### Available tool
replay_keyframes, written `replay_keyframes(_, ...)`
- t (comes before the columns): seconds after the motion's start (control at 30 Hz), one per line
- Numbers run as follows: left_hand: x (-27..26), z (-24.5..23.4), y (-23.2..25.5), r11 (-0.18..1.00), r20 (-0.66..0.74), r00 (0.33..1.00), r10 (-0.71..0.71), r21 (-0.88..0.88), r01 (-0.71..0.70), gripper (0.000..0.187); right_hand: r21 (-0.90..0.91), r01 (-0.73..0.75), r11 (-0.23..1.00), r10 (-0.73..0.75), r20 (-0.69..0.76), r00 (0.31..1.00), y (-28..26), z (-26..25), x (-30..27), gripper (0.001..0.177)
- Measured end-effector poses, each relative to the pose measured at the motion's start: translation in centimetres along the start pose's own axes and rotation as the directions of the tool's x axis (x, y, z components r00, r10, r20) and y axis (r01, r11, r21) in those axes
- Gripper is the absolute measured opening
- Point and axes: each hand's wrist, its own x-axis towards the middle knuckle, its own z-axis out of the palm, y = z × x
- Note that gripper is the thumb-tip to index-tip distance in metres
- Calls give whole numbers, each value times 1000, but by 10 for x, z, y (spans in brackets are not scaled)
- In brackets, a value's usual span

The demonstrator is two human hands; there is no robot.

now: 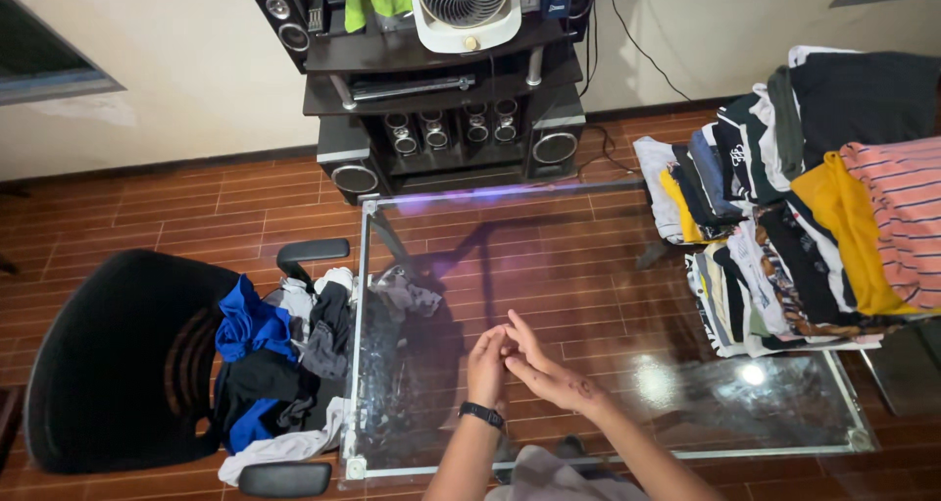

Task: The person folds a series of t-shirts and polo shirts one by one and places them onto an existing stack of folded laundry.

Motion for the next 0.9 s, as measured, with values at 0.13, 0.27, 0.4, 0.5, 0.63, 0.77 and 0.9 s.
replay_keyframes(0.13, -4, 4, -17, 1000, -78, 997, 16, 13, -15, 14, -8, -26, 1000, 26, 65, 998, 15, -8, 3, 82)
replay_keyframes(0.27, -4, 10, -33, 996, -108, 991, -77, -59, 71, 15, 72, -152, 986, 147, 70, 987, 15, -15, 1, 86)
replay_keyframes(0.4, -17, 22, -40, 965, -67, 988, -141, -232, 122, 16, 67, -151, 986, 148, 45, 988, 65, -33, 15, 70)
replay_keyframes(0.5, -19, 25, -51, 963, -108, 982, -157, -237, 128, 14, 41, -224, 974, 221, 80, 972, 41, -36, -1, 70)
replay_keyframes(0.63, -19, 23, -59, 966, -153, 977, -148, -232, 110, 14, 47, -222, 974, 216, 107, 971, 51, -39, 1, 69)
replay_keyframes(0.77, -22, 23, -54, 900, -170, 968, -183, -424, 96, 31, 35, -204, 978, 200, 102, 975, 65, -36, 13, 70)
replay_keyframes(0.9, -13, 20, -57, 729, -120, 989, -80, -685, -24, 33, -324, 92, 942, -93, 14, 996, 88, -27, 35, 55)
